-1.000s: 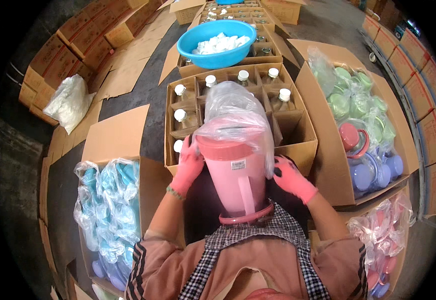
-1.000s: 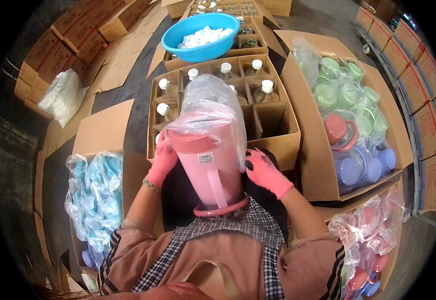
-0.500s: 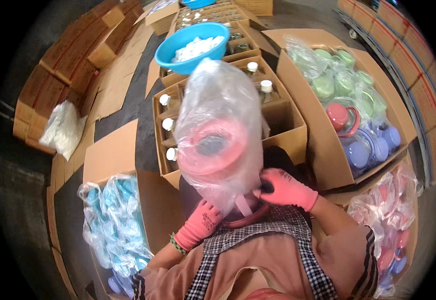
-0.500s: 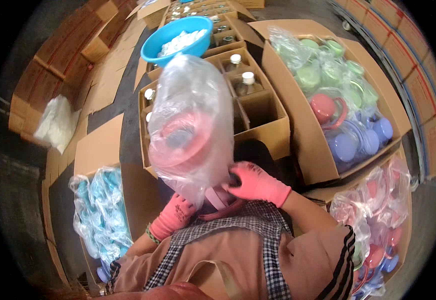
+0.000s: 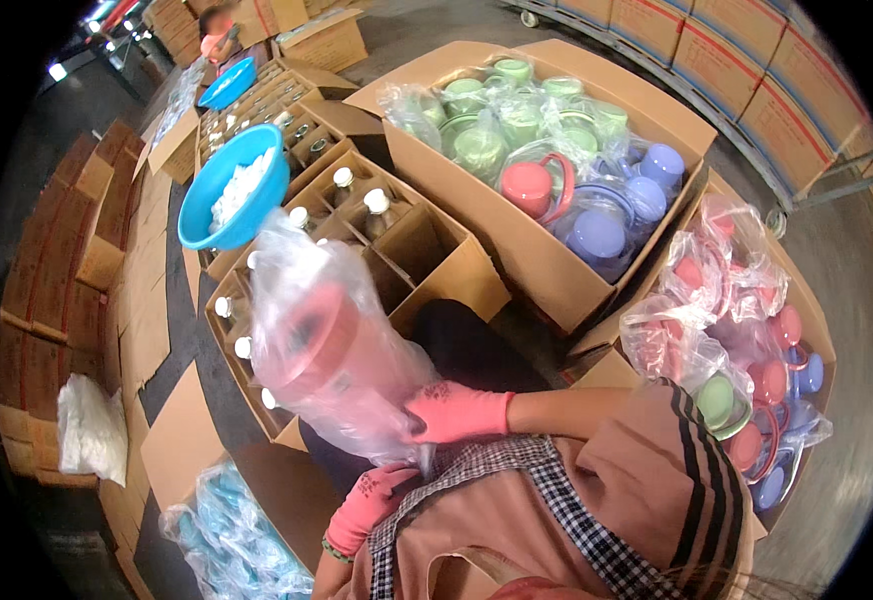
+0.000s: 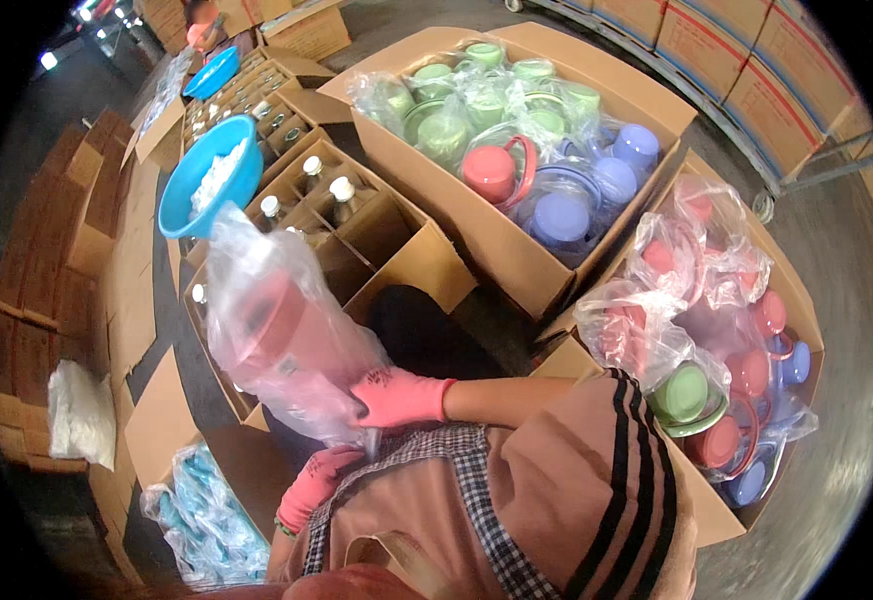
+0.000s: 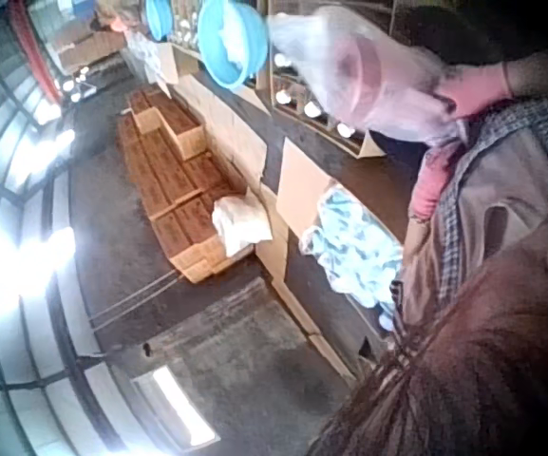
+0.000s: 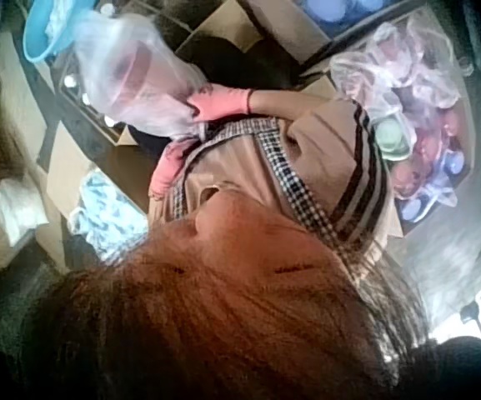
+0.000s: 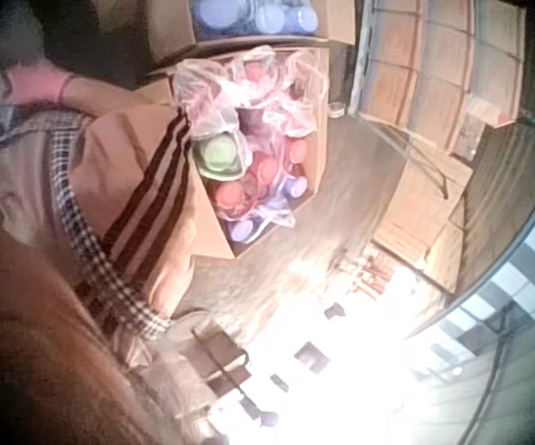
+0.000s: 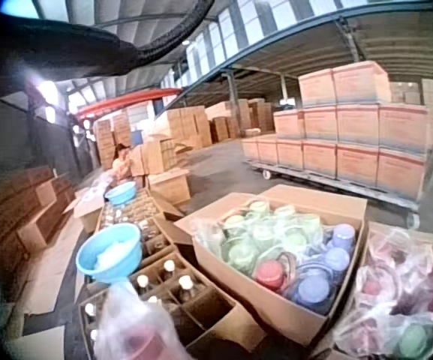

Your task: The person unpacks plastic pitchers from cardboard boxes, removes them from protective plastic bags, and assembles them by inserting the inner glass carafe and securing the lid. The person handles pink and green pitchers, placing the finished units back into the boxes.

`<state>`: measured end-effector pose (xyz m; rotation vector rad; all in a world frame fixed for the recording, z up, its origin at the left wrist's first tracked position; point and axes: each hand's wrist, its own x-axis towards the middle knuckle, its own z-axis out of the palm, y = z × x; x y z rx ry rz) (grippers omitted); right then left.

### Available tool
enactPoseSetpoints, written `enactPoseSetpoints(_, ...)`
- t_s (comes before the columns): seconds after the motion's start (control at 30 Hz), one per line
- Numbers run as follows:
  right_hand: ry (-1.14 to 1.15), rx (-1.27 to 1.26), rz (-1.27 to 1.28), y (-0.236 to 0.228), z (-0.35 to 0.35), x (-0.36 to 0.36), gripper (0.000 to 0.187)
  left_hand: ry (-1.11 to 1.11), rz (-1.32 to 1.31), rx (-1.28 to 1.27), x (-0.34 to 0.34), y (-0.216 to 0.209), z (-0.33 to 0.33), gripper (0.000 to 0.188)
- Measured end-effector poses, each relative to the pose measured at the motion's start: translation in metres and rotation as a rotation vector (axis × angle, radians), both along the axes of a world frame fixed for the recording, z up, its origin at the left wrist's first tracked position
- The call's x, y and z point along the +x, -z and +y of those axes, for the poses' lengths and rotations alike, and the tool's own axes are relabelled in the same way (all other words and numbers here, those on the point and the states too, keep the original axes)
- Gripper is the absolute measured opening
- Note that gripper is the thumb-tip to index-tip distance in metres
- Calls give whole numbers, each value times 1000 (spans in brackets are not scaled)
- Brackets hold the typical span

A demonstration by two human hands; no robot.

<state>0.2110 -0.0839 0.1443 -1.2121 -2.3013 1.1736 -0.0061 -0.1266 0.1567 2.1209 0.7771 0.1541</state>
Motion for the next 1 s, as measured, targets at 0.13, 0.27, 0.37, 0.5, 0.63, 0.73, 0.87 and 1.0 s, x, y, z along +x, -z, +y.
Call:
enactPoseSetpoints(0.13,177,-108,100,19,-6,-10,47,-182,-109,-156,-14,8,-4,26)
enactPoseSetpoints(0.27,288,-170,244,26,6,-22,47,-765,-520,-324,-39,19,6,17)
enactPoseSetpoints(0.37,358,-211,303,-4,14,-19,50,-1047,-862,-295,-60,26,35,22)
enactPoseSetpoints(0.5,274,-189,570,-55,24,11,53,-888,-1032,-559,-41,17,75,34)
enactPoseSetpoints(0.63,547,-337,919,-102,31,54,50,-802,-1121,-855,-56,72,127,58)
enactPoseSetpoints(0.73,776,151,572,-67,33,81,61,-588,-437,-26,36,-4,100,79)
enactPoseSetpoints(0.87,700,404,183,-23,-1,87,81,-477,-438,-261,32,-2,92,77)
enactPoseSetpoints(1.0,357,376,51,-30,-35,83,72,-582,-347,-155,31,-7,79,66)
